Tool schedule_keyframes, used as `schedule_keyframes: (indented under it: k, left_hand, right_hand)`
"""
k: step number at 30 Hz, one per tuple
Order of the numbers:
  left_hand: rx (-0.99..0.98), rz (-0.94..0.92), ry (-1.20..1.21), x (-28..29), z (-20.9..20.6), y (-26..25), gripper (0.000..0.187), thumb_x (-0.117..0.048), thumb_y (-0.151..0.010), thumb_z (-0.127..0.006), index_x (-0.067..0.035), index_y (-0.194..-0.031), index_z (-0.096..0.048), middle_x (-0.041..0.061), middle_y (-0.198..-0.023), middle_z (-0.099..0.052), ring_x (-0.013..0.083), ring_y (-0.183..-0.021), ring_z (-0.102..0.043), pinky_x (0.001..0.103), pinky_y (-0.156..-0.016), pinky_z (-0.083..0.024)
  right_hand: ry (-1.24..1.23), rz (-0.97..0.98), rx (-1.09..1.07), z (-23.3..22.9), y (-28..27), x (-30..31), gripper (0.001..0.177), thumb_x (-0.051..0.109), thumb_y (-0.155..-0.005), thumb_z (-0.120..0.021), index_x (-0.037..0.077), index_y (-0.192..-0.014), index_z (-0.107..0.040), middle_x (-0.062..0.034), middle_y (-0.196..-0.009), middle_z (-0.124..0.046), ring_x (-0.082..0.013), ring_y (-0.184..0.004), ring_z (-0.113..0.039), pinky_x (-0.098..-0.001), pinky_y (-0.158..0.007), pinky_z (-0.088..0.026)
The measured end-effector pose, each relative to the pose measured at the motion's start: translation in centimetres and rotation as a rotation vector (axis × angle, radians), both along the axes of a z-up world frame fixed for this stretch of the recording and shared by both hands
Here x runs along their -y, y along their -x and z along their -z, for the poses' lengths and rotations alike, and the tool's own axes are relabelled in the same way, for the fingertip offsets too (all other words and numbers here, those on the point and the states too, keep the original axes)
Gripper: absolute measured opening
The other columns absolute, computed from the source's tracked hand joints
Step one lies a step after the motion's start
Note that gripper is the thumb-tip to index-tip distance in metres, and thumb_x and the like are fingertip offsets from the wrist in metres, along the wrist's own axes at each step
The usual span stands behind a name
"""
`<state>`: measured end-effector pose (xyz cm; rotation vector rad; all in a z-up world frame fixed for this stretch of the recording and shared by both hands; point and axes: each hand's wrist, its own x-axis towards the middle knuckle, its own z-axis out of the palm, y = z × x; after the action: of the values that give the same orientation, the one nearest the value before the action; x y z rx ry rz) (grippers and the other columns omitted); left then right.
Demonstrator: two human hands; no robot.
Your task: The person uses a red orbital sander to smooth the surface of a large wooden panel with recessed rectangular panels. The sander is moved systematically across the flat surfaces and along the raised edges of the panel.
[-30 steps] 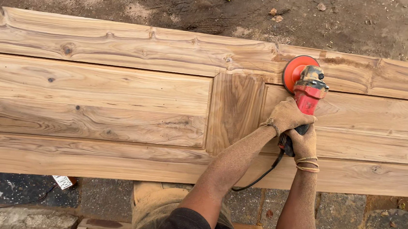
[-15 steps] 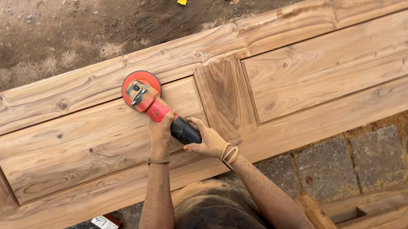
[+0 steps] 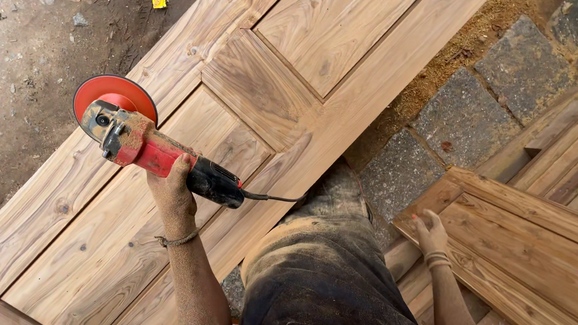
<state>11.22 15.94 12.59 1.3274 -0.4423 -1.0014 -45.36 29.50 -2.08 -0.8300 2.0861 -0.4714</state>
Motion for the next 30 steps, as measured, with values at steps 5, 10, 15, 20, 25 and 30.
schedule_keyframes:
  k: [5, 10, 15, 20, 25, 30]
  left_hand:
    - [-0.023, 0.039, 0.008, 0.3, -0.9, 1.8, 0.049, -0.009, -0.091, -0.077, 0.007, -0.130, -0.051, 0.017, -0.108, -0.070, 0.0275, -0.097, -0.072, 0.039, -0.091, -0.059]
    - [0.110, 0.079, -0.052, 0.3, -2.1, 4.5, 0.046, -0.011, -0.087, -0.077, 0.002, -0.125, -0.054, 0.011, -0.107, -0.069, 0.0215, -0.095, -0.070, 0.035, -0.088, -0.059]
    - [0.308, 0.136, -0.134, 1.2, -2.8, 9.6, 0.054, -0.017, -0.079, -0.084, -0.001, -0.121, -0.055, 0.009, -0.106, -0.068, 0.0167, -0.093, -0.068, 0.032, -0.084, -0.057]
    - [0.398, 0.155, -0.233, 4.5, -2.6, 17.8, 0.055, -0.028, -0.076, -0.085, -0.002, -0.116, -0.058, 0.008, -0.098, -0.074, 0.0192, -0.088, -0.073, 0.033, -0.082, -0.060]
    - [0.480, 0.055, -0.349, 10.7, 0.0, 26.0, 0.068, -0.036, -0.070, -0.084, -0.001, -0.120, -0.055, 0.013, -0.099, -0.074, 0.0245, -0.093, -0.076, 0.036, -0.080, -0.060]
    - [0.390, -0.058, -0.344, 18.6, 2.3, 34.0, 0.067, -0.038, -0.069, -0.081, 0.003, -0.115, -0.055, 0.019, -0.100, -0.073, 0.0283, -0.091, -0.076, 0.036, -0.078, -0.061]
  right_hand:
    - [-0.700, 0.063, 0.069, -2.8, 1.5, -10.8, 0.051, 0.029, -0.095, -0.069, 0.014, -0.143, -0.058, -0.0113, -0.123, -0.074, -0.0325, -0.096, -0.073, -0.0433, -0.074, -0.063]
    - [-0.428, -0.448, -0.044, -2.0, 1.8, -5.9, 0.045, 0.046, -0.094, -0.073, 0.016, -0.129, -0.076, -0.0060, -0.124, -0.077, -0.0199, -0.109, -0.070, -0.0360, -0.094, -0.050]
    - [0.210, -0.175, 0.258, -4.0, 0.9, 12.6, 0.048, 0.028, -0.099, -0.069, 0.005, -0.140, -0.059, -0.0174, -0.128, -0.067, -0.0276, -0.112, -0.068, -0.0429, -0.095, -0.057]
    - [0.252, -0.633, 0.893, -8.7, -11.3, 24.5, 0.080, 0.025, -0.090, -0.075, 0.010, -0.159, -0.036, -0.0175, -0.143, -0.059, -0.0277, -0.127, -0.062, -0.0422, -0.107, -0.054]
    - [0.281, -1.086, 1.006, -6.5, -16.0, 29.1, 0.095, 0.013, -0.078, -0.089, 0.004, -0.156, -0.036, -0.0162, -0.139, -0.056, -0.0206, -0.131, -0.052, -0.0384, -0.111, -0.045]
    - [0.146, -1.055, 1.186, -4.7, -8.9, 38.3, 0.090, 0.012, -0.073, -0.089, 0.005, -0.146, -0.037, -0.0093, -0.127, -0.057, -0.0163, -0.116, -0.058, -0.0348, -0.098, -0.052]
